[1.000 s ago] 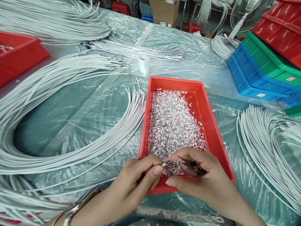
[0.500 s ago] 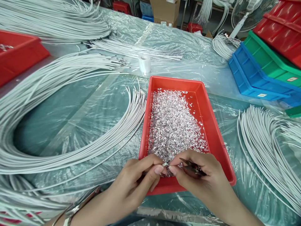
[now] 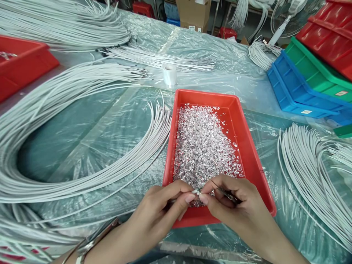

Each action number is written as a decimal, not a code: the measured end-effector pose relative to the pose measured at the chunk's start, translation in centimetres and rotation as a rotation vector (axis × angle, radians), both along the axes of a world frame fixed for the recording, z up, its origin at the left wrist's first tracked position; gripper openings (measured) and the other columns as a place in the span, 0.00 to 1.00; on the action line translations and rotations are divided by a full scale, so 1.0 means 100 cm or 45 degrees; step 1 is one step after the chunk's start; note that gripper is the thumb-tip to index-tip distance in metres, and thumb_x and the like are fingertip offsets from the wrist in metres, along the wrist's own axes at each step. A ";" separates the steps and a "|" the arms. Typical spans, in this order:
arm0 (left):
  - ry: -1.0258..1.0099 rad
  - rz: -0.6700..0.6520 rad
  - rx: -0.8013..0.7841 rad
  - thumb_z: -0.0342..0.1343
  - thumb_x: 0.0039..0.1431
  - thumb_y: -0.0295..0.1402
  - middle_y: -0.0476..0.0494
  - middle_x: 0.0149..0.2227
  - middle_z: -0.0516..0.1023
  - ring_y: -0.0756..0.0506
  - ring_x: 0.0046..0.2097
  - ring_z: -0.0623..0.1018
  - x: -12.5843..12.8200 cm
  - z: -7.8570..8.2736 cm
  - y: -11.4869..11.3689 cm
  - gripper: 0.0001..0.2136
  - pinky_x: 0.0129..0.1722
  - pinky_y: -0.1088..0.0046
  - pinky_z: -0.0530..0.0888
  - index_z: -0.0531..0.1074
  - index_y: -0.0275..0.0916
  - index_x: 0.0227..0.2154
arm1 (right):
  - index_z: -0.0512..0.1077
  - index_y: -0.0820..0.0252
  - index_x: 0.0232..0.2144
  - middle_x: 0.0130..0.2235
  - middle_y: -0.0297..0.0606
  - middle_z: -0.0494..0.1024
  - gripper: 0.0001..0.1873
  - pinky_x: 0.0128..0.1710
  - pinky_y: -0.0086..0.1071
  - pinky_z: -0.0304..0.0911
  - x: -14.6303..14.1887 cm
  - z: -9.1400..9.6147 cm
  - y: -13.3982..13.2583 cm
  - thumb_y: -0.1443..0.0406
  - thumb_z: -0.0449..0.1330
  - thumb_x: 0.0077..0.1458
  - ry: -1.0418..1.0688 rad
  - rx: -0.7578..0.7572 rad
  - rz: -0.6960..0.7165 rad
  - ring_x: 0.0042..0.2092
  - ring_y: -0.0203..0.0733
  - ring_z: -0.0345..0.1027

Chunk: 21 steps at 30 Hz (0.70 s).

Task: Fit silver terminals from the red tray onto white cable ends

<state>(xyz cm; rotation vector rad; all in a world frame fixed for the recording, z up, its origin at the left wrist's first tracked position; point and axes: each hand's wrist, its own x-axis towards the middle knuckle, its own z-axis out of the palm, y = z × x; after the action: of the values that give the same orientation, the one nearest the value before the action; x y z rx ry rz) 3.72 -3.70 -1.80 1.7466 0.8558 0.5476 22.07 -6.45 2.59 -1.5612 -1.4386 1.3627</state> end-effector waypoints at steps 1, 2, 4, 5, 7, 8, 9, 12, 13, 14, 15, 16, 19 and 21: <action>-0.003 0.008 0.007 0.46 0.66 0.31 0.55 0.22 0.66 0.54 0.23 0.64 0.000 0.000 0.000 0.08 0.23 0.81 0.62 0.69 0.40 0.33 | 0.68 0.58 0.24 0.19 0.24 0.50 0.08 0.17 0.27 0.41 0.000 0.000 0.000 0.64 0.56 0.55 -0.006 -0.002 0.000 0.21 0.31 0.40; -0.005 0.013 0.010 0.46 0.66 0.31 0.55 0.22 0.67 0.54 0.23 0.64 0.000 0.000 0.000 0.08 0.23 0.81 0.62 0.70 0.40 0.34 | 0.68 0.58 0.24 0.19 0.24 0.51 0.08 0.17 0.26 0.41 0.001 0.000 0.000 0.64 0.56 0.55 -0.011 -0.002 -0.002 0.21 0.31 0.40; -0.013 0.017 0.016 0.47 0.66 0.31 0.55 0.23 0.67 0.54 0.23 0.65 0.001 0.000 0.000 0.08 0.23 0.81 0.62 0.70 0.40 0.34 | 0.68 0.58 0.24 0.19 0.24 0.51 0.08 0.17 0.26 0.42 0.001 -0.001 0.000 0.65 0.57 0.55 -0.018 -0.006 -0.004 0.21 0.31 0.40; -0.012 0.018 0.019 0.47 0.66 0.31 0.55 0.23 0.67 0.54 0.23 0.65 0.001 -0.001 0.000 0.08 0.23 0.81 0.62 0.70 0.39 0.33 | 0.68 0.58 0.24 0.19 0.24 0.51 0.08 0.18 0.26 0.43 0.001 0.000 0.000 0.65 0.57 0.55 -0.017 -0.010 -0.005 0.21 0.31 0.40; -0.009 0.022 0.025 0.47 0.66 0.31 0.55 0.23 0.67 0.54 0.23 0.65 0.001 -0.001 0.000 0.08 0.24 0.81 0.63 0.70 0.39 0.33 | 0.68 0.58 0.24 0.19 0.24 0.51 0.08 0.18 0.26 0.43 0.001 0.000 0.000 0.65 0.57 0.55 -0.009 -0.022 -0.005 0.21 0.31 0.40; -0.006 0.027 0.029 0.47 0.66 0.31 0.55 0.23 0.67 0.54 0.24 0.65 0.001 -0.001 0.000 0.08 0.24 0.81 0.63 0.70 0.39 0.33 | 0.68 0.58 0.24 0.19 0.24 0.51 0.08 0.18 0.26 0.42 0.001 0.000 0.000 0.65 0.57 0.55 -0.002 -0.028 -0.005 0.21 0.31 0.40; -0.005 0.034 0.033 0.47 0.66 0.31 0.55 0.23 0.67 0.54 0.23 0.65 0.002 -0.001 0.000 0.08 0.24 0.81 0.63 0.70 0.40 0.33 | 0.68 0.58 0.23 0.19 0.24 0.50 0.08 0.18 0.26 0.42 0.001 0.001 0.000 0.65 0.56 0.55 0.004 -0.033 -0.004 0.21 0.31 0.40; -0.007 0.045 0.052 0.48 0.66 0.30 0.56 0.23 0.68 0.55 0.23 0.65 0.002 -0.001 0.000 0.08 0.24 0.81 0.62 0.70 0.40 0.33 | 0.67 0.59 0.24 0.19 0.23 0.50 0.08 0.18 0.27 0.41 0.001 0.001 0.000 0.66 0.56 0.55 0.007 -0.030 0.000 0.21 0.30 0.40; -0.006 0.047 0.063 0.48 0.66 0.30 0.56 0.23 0.68 0.55 0.23 0.66 0.002 0.000 0.000 0.07 0.24 0.82 0.62 0.70 0.40 0.33 | 0.67 0.59 0.24 0.19 0.23 0.50 0.08 0.18 0.27 0.41 0.001 0.001 0.000 0.66 0.56 0.55 0.001 -0.028 0.001 0.21 0.30 0.40; -0.005 0.046 0.072 0.48 0.66 0.30 0.56 0.23 0.68 0.55 0.23 0.66 0.002 0.000 -0.001 0.07 0.24 0.82 0.63 0.70 0.40 0.33 | 0.67 0.58 0.24 0.19 0.24 0.50 0.08 0.18 0.27 0.40 0.001 0.001 0.000 0.66 0.56 0.55 -0.005 -0.028 0.002 0.21 0.31 0.40; -0.007 0.046 0.080 0.48 0.65 0.30 0.56 0.23 0.69 0.55 0.24 0.66 0.002 0.000 -0.001 0.07 0.24 0.81 0.63 0.70 0.40 0.33 | 0.67 0.58 0.24 0.19 0.24 0.49 0.08 0.18 0.28 0.39 0.001 0.001 0.000 0.66 0.56 0.55 -0.011 -0.032 0.004 0.21 0.31 0.40; -0.006 0.047 0.083 0.48 0.65 0.30 0.56 0.23 0.69 0.55 0.24 0.67 0.002 0.000 -0.001 0.07 0.24 0.81 0.63 0.70 0.40 0.33 | 0.67 0.58 0.24 0.19 0.24 0.49 0.08 0.18 0.28 0.39 0.001 0.001 0.000 0.65 0.56 0.55 -0.014 -0.038 0.008 0.21 0.31 0.40; -0.009 0.047 0.070 0.48 0.66 0.31 0.55 0.24 0.71 0.54 0.24 0.68 0.002 -0.001 -0.001 0.08 0.25 0.81 0.64 0.71 0.40 0.33 | 0.67 0.58 0.24 0.20 0.24 0.49 0.09 0.18 0.28 0.38 0.002 0.002 0.000 0.64 0.56 0.55 0.009 -0.079 0.016 0.21 0.31 0.39; -0.002 0.061 0.061 0.48 0.66 0.31 0.54 0.25 0.71 0.54 0.25 0.68 0.003 -0.003 -0.001 0.08 0.26 0.80 0.64 0.70 0.39 0.33 | 0.67 0.58 0.24 0.20 0.25 0.51 0.08 0.19 0.28 0.40 0.002 0.003 -0.001 0.65 0.56 0.54 0.053 -0.121 0.019 0.22 0.31 0.41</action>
<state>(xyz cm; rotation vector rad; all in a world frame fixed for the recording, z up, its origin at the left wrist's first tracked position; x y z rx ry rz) 4.01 -3.79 -2.06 1.7724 0.8920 0.6054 22.26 -6.54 2.93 -1.5748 -1.3808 1.4833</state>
